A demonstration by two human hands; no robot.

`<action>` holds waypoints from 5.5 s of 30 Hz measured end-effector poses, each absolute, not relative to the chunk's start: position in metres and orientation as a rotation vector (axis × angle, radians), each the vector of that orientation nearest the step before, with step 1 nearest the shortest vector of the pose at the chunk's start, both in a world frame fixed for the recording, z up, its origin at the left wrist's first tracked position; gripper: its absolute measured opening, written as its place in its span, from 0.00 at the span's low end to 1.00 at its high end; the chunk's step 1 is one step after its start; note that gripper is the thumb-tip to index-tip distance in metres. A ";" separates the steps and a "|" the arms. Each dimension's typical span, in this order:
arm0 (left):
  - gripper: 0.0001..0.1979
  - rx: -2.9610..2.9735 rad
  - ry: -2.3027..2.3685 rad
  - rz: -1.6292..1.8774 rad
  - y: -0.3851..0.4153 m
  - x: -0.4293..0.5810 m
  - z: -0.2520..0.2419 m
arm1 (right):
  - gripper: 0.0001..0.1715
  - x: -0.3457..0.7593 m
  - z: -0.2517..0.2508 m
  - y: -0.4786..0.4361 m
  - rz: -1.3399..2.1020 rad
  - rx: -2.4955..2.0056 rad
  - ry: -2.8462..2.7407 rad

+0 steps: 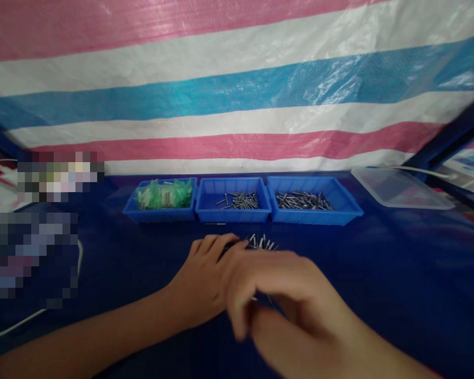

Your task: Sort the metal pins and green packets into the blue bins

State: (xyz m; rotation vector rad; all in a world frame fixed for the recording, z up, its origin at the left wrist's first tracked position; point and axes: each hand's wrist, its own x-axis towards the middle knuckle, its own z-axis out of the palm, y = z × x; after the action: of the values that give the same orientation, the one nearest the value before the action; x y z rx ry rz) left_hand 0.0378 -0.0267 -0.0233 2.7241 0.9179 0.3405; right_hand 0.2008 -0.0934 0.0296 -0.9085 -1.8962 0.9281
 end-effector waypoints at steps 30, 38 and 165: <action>0.23 2.371 1.105 0.942 -0.022 0.033 -0.031 | 0.09 0.193 0.001 -0.030 0.390 -1.403 -1.928; 0.16 2.079 1.003 1.050 -0.017 0.030 -0.024 | 0.13 0.195 -0.002 -0.042 1.133 -1.214 -1.085; 0.09 2.834 0.887 0.282 0.004 0.005 -0.001 | 0.13 0.240 0.005 -0.034 -0.254 -1.409 -1.965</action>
State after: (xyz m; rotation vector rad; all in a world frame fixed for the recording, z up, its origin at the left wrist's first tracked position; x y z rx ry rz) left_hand 0.0050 0.0037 -0.0010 2.8343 0.8868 0.2823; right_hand 0.2402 -0.0339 0.0049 -1.4086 -1.9650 -0.2542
